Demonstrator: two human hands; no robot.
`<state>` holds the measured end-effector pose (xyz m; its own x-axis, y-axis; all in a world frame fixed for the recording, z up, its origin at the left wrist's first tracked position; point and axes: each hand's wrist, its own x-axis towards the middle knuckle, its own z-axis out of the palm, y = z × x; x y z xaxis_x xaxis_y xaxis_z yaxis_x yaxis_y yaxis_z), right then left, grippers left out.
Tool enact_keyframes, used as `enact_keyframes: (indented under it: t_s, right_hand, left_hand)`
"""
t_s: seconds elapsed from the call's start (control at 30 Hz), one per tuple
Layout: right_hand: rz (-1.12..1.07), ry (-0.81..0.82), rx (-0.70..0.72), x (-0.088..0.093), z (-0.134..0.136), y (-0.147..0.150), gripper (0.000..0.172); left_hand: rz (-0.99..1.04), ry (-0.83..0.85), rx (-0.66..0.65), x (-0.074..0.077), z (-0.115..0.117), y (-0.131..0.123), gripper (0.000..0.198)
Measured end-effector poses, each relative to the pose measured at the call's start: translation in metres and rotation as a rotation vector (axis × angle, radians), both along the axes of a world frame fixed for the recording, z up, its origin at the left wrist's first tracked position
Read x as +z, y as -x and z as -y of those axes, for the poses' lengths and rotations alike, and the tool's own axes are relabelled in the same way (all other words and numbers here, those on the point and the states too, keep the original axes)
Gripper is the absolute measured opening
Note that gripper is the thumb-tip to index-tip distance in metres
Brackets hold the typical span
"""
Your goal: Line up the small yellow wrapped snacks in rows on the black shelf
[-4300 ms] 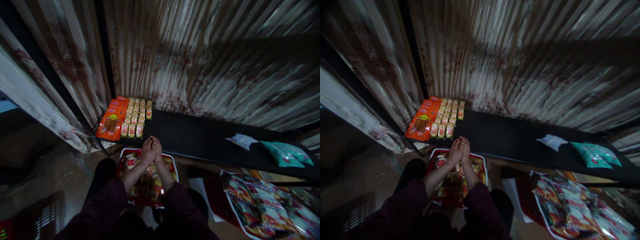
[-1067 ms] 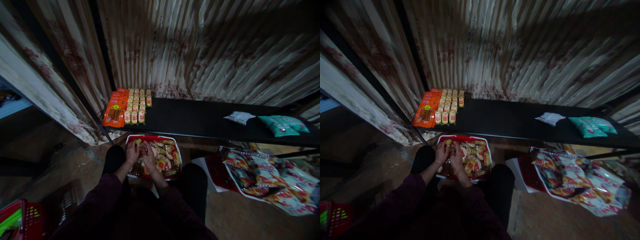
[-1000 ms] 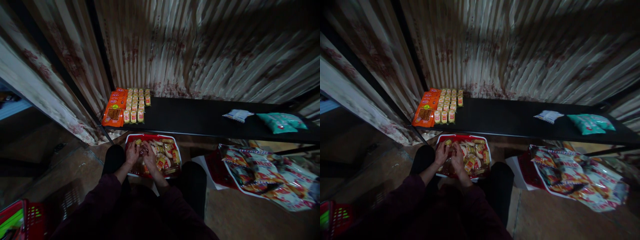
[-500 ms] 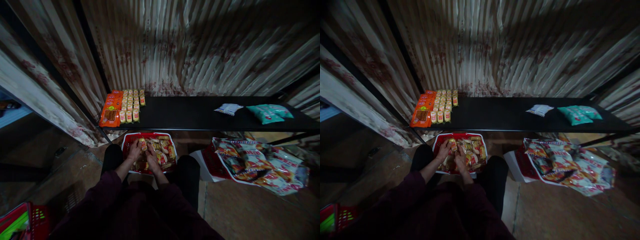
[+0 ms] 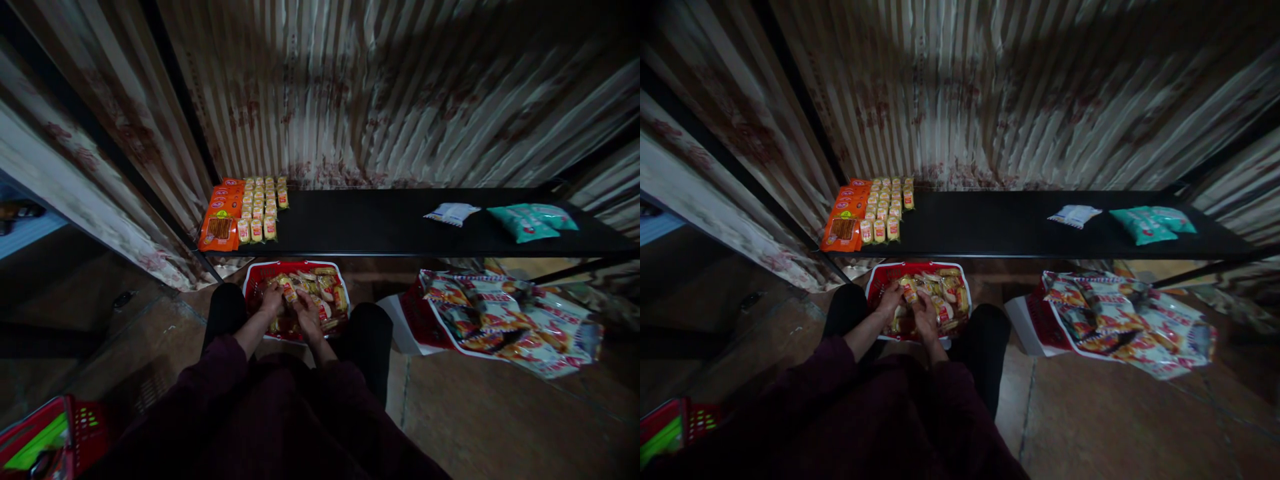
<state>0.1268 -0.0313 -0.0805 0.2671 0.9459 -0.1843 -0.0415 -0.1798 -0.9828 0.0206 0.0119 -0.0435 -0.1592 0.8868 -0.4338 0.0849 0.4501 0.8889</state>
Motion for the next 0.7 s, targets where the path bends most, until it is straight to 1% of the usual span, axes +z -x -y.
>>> enact_keyframes:
  t_s: [0.13, 0.23, 0.33, 0.4, 0.5, 0.6, 0.7]
  right_hand:
    - [-0.075, -0.012, 0.009, 0.012, 0.002, 0.003, 0.044]
    - [-0.11, 0.0, 0.01, 0.021, 0.004, 0.004, 0.048]
    - [-0.156, 0.014, -0.017, 0.025, 0.004, 0.002, 0.048]
    - [-0.195, 0.025, -0.049, 0.024, 0.004, 0.001, 0.047]
    - [-0.248, 0.039, -0.112, 0.023, 0.003, -0.001, 0.044]
    - [-0.292, 0.033, -0.144, 0.021, 0.002, -0.002, 0.041]
    - [-0.283, 0.023, -0.144, 0.018, 0.001, -0.005, 0.042]
  left_hand:
    - [0.092, 0.038, 0.032, 0.008, 0.0, 0.0, 0.027]
    - [0.214, 0.057, 0.095, 0.013, 0.001, -0.002, 0.025]
    - [0.341, 0.084, 0.171, 0.019, 0.002, -0.004, 0.021]
    - [0.392, 0.097, 0.179, 0.022, 0.003, -0.005, 0.021]
    - [0.436, 0.088, 0.144, 0.028, 0.005, -0.005, 0.034]
    - [0.428, 0.088, 0.124, 0.031, 0.007, -0.004, 0.049]
    - [0.425, 0.096, 0.116, 0.031, 0.008, -0.002, 0.053]
